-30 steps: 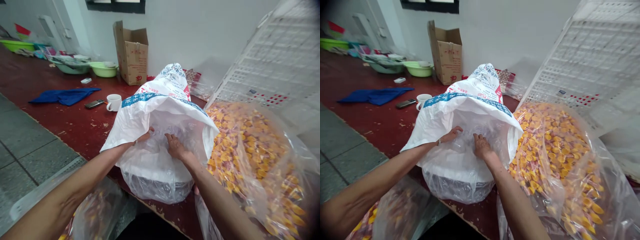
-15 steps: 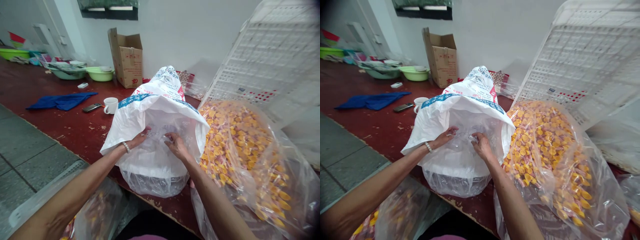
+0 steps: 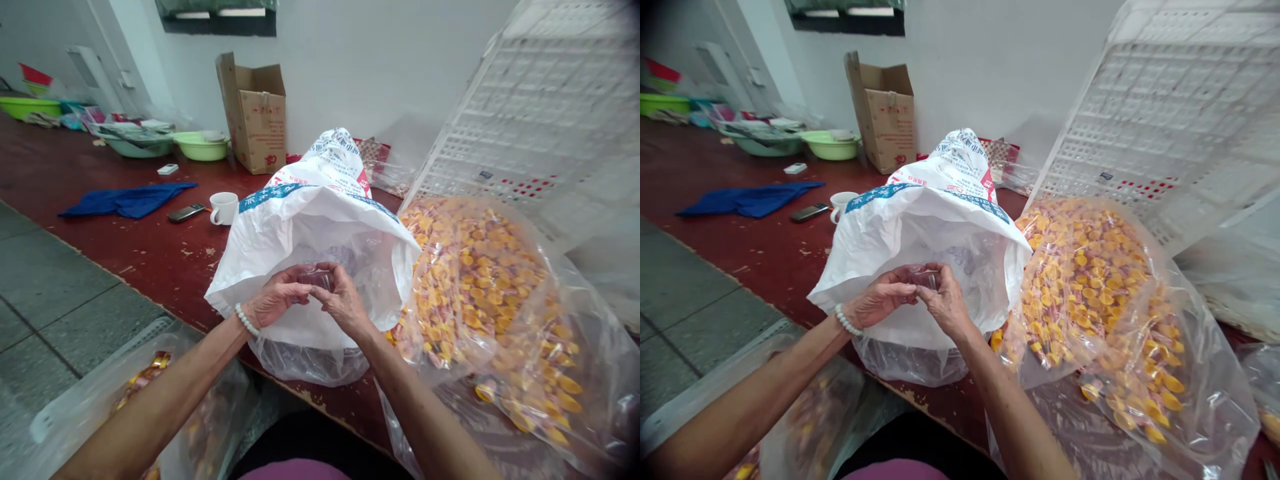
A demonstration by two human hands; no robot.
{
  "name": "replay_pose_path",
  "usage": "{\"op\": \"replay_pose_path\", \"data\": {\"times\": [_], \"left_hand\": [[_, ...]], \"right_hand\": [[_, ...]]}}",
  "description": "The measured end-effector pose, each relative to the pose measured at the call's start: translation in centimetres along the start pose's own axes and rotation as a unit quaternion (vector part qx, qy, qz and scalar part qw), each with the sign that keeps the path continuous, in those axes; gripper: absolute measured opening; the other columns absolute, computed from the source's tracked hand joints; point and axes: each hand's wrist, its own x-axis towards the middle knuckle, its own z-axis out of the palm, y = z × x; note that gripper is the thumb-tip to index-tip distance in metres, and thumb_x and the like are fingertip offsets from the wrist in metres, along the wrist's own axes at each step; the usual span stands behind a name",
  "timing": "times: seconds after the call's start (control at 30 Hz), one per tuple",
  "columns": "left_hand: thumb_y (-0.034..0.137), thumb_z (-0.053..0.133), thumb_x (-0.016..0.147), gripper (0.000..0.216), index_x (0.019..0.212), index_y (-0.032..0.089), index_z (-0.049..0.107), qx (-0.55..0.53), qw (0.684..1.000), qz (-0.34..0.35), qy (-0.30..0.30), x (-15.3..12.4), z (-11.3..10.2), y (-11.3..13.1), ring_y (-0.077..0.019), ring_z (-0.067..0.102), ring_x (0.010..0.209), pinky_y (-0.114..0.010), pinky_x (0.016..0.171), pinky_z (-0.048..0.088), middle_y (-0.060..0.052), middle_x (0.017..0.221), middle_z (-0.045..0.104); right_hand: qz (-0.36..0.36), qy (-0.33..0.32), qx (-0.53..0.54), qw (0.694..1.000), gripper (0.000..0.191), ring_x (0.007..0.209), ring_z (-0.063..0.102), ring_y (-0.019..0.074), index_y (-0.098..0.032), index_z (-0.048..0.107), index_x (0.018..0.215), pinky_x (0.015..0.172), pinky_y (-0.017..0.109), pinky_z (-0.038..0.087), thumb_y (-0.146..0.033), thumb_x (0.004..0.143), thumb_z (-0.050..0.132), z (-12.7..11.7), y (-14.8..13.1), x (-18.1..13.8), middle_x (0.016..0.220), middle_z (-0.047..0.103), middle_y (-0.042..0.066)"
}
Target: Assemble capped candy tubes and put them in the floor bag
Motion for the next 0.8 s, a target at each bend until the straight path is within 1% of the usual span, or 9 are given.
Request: {"op": "replay_pose_path", "data": {"times": [0.17,0.27,0.33,0.43,0.5,0.6,0.67,0.73,0.8], "left_hand": [[0.028,0.074,0.067,0.025,0.089,0.018,0.069,0.01,0.995,0.027,0.095,-0.4,1.8,-1.1,-0.0101,0.055,0.066,-0.022,0.055,0.037,-0.002,0.089,0.067],[0.028,0.076,0.066,0.026,0.088,0.017,0.069,0.06,0.99,0.049,0.118,-1.0,2.5,-1.2,-0.0103,0.053,0.067,-0.022,0.055,0.035,-0.001,0.079,0.064],[0.028,0.076,0.066,0.028,0.091,0.017,0.069,0.067,0.99,0.052,0.111,-1.5,2.8,-1.1,-0.0098,0.052,0.066,-0.022,0.054,0.035,-0.001,0.08,0.064],[0.027,0.075,0.068,0.026,0.092,0.018,0.07,0.015,0.996,0.045,0.073,-2.1,3.0,-0.7,-0.0094,0.052,0.066,-0.022,0.056,0.038,-0.001,0.086,0.065],[0.026,0.075,0.069,0.026,0.093,0.019,0.07,-0.029,0.999,0.025,0.036,-2.4,3.1,-0.5,-0.0092,0.053,0.063,-0.024,0.06,0.041,0.0,0.081,0.064],[0.026,0.074,0.07,0.03,0.099,0.019,0.07,-0.045,0.999,-0.003,-0.003,-2.9,2.9,-0.3,-0.0102,0.056,0.062,-0.027,0.064,0.045,-0.001,0.079,0.065],[0.029,0.073,0.071,0.033,0.102,0.019,0.069,-0.026,0.999,-0.018,-0.012,-3.4,2.7,-0.1,-0.0125,0.059,0.066,-0.029,0.067,0.046,-0.004,0.087,0.067],[0.031,0.072,0.073,0.033,0.103,0.018,0.069,0.013,1.0,-0.016,0.003,-4.0,2.3,0.2,-0.015,0.062,0.076,-0.03,0.074,0.046,-0.006,0.095,0.068],[0.033,0.071,0.074,0.033,0.102,0.016,0.07,0.077,0.997,-0.01,0.01,-4.5,2.1,0.5,-0.017,0.061,0.088,-0.028,0.08,0.044,-0.007,0.102,0.068]], "right_hand": [[-0.057,-0.003,-0.015,0.998,0.037,0.077,0.063,0.0142,-0.022,0.041,0.111,0.07,0.03,0.05,-0.029,0.079,0.059,0.1,0.6,-1.3,0.09,0.067,0.002],[-0.029,0.008,-0.061,0.998,0.031,0.07,0.063,0.0123,-0.021,0.049,0.106,0.064,0.027,0.049,-0.036,0.08,0.059,-0.8,0.6,-2.5,0.098,0.066,0.005],[-0.007,0.004,-0.065,0.998,0.038,0.058,0.059,0.009,-0.021,0.05,0.11,0.055,0.025,0.048,-0.04,0.079,0.061,-1.3,0.3,-3.2,0.102,0.065,0.005],[0.034,-0.03,-0.019,0.999,0.049,0.053,0.056,0.0071,-0.023,0.05,0.116,0.045,0.021,0.043,-0.043,0.074,0.066,-1.7,-0.3,-4.1,0.102,0.063,0.003],[0.07,-0.036,0.015,0.997,0.042,0.051,0.054,0.0076,-0.021,0.056,0.107,0.041,0.019,0.037,-0.044,0.074,0.065,-1.7,-0.6,-4.5,0.084,0.062,0.0],[0.091,-0.019,0.041,0.995,0.035,0.047,0.047,0.0074,-0.02,0.059,0.098,0.039,0.018,0.033,-0.045,0.074,0.064,-2.0,-0.7,-5.0,0.062,0.052,-0.005],[0.065,-0.013,0.004,0.998,0.034,0.047,0.043,0.0071,-0.02,0.06,0.097,0.042,0.019,0.032,-0.045,0.075,0.063,-2.7,-0.8,-5.5,0.058,0.048,-0.006],[0.016,-0.017,-0.097,0.995,0.027,0.049,0.042,0.0078,-0.02,0.062,0.096,0.046,0.02,0.032,-0.04,0.077,0.063,-3.6,-0.9,-6.2,0.057,0.047,-0.006],[-0.039,-0.039,-0.216,0.975,0.02,0.052,0.044,0.0085,-0.021,0.063,0.095,0.052,0.022,0.034,-0.028,0.077,0.062,-4.4,-1.2,-6.8,0.061,0.052,-0.004]]}}
